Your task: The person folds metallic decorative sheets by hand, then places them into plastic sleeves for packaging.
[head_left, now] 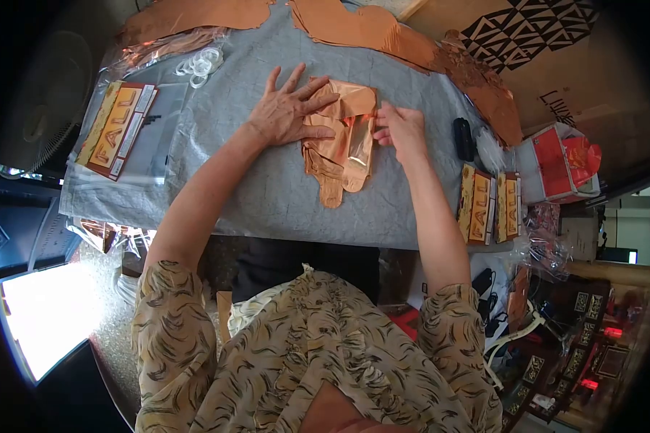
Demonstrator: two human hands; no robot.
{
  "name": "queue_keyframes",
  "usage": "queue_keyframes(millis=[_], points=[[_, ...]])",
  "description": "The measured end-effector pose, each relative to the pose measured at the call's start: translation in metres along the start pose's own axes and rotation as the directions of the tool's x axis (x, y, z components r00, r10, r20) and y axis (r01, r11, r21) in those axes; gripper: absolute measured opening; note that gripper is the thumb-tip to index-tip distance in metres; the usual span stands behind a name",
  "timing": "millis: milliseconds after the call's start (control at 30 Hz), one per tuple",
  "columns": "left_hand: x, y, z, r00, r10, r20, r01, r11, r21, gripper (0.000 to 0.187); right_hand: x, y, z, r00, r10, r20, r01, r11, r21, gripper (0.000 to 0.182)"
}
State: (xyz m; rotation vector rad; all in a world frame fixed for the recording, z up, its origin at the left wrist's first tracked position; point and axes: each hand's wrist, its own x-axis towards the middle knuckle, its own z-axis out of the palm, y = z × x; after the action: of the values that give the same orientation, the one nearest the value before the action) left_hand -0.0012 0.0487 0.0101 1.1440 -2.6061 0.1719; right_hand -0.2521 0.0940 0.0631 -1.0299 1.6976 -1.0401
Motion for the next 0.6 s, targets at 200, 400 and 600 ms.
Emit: queue_keyframes(millis=[200, 400, 600], points=[[0.0, 0.0, -0.002, 1.0, -0.001, 0.012, 0.001, 1.0, -0.005, 0.089, 0.003, 0.009, 0.01, 1.0, 0.02, -0.013, -0.022, 0.991, -0.13, 0.03], [-0.001, -0.001, 0.0, 1.0, 0.001, -0.008, 0.0, 1.0, 0.004, 0.091, 0.009, 0.022, 0.009, 0.988, 0.147, 0.038, -0.152, 0.972, 0.18, 0.015], [0.0, 0.0, -0.003, 0.999, 0.006, 0.032, -0.007, 1.0, 0.004, 0.094, 0.01, 0.025, 0.008, 0.971, 0.22, 0.096, -0.239, 0.933, 0.27, 0.009]])
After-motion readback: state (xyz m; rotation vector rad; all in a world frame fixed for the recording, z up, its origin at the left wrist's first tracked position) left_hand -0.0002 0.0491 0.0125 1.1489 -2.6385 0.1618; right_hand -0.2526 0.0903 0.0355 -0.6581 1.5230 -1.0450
